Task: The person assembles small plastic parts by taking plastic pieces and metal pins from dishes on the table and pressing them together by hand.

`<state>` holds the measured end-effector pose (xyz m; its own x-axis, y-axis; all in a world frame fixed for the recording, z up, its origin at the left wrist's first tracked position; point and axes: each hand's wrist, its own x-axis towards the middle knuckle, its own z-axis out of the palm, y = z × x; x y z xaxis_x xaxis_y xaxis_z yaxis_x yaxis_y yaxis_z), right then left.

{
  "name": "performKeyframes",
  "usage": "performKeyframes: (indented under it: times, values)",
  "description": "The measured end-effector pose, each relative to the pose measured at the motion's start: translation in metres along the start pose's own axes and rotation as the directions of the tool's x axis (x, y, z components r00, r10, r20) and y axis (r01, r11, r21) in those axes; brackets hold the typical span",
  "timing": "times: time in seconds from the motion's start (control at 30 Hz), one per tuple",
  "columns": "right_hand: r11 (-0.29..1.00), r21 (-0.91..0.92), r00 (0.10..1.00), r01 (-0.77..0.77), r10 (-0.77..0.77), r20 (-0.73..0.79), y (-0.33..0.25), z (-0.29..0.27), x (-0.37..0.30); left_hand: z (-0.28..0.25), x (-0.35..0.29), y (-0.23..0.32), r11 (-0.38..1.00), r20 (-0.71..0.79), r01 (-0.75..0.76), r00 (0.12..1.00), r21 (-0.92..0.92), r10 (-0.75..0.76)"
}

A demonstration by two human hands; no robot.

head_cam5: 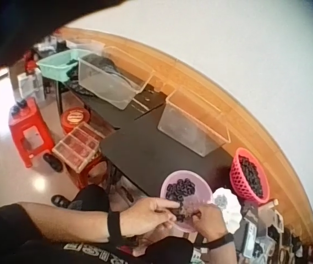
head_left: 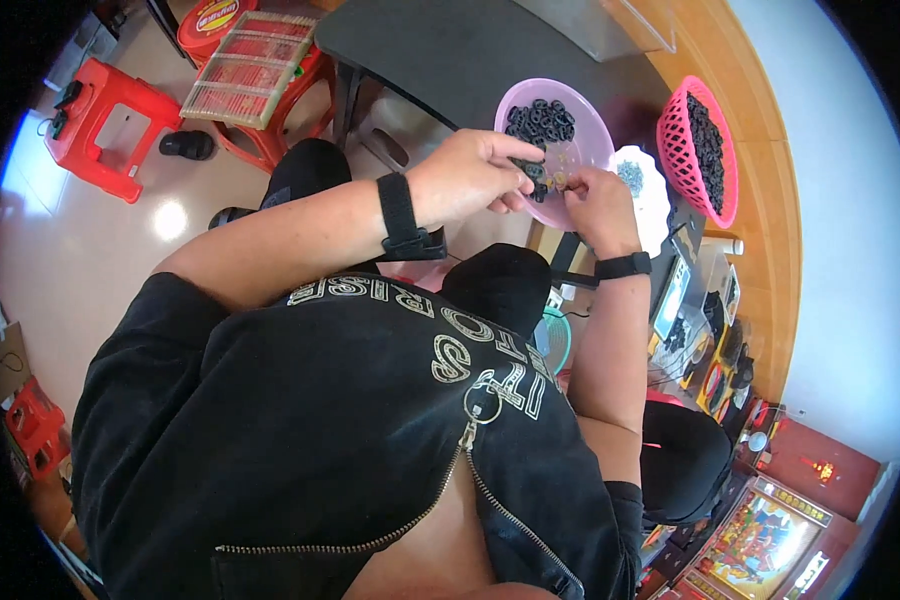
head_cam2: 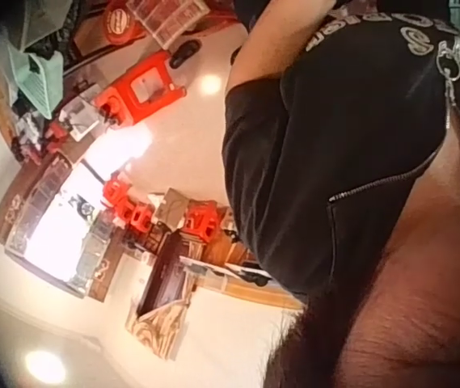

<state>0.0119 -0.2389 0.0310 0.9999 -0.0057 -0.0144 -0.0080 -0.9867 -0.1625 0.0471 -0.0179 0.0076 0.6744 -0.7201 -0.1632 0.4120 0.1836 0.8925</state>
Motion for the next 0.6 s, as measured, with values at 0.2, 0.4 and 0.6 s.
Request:
performKeyframes:
  times: [0.2,0.4,0.6]
  values:
    - [0.997,-0.073,0.999,-0.02,0.018,-0.028,-0.001,0.0,-0.003,-0.002,-0.005,-0.006,0.997,0.04,0.072,0.997,-0.01,-0.071]
    - [0.676,0.737,0.969,-0.014,0.192,-0.157,-0.051,0.005,-0.042,0.002,-0.023,-0.025,0.98,0.076,0.178,0.982,-0.087,-0.172]
    - [0.417,0.909,0.956,-0.02,0.273,-0.105,-0.077,0.027,-0.074,0.003,-0.025,-0.034,0.993,0.09,0.119,0.989,-0.004,-0.118]
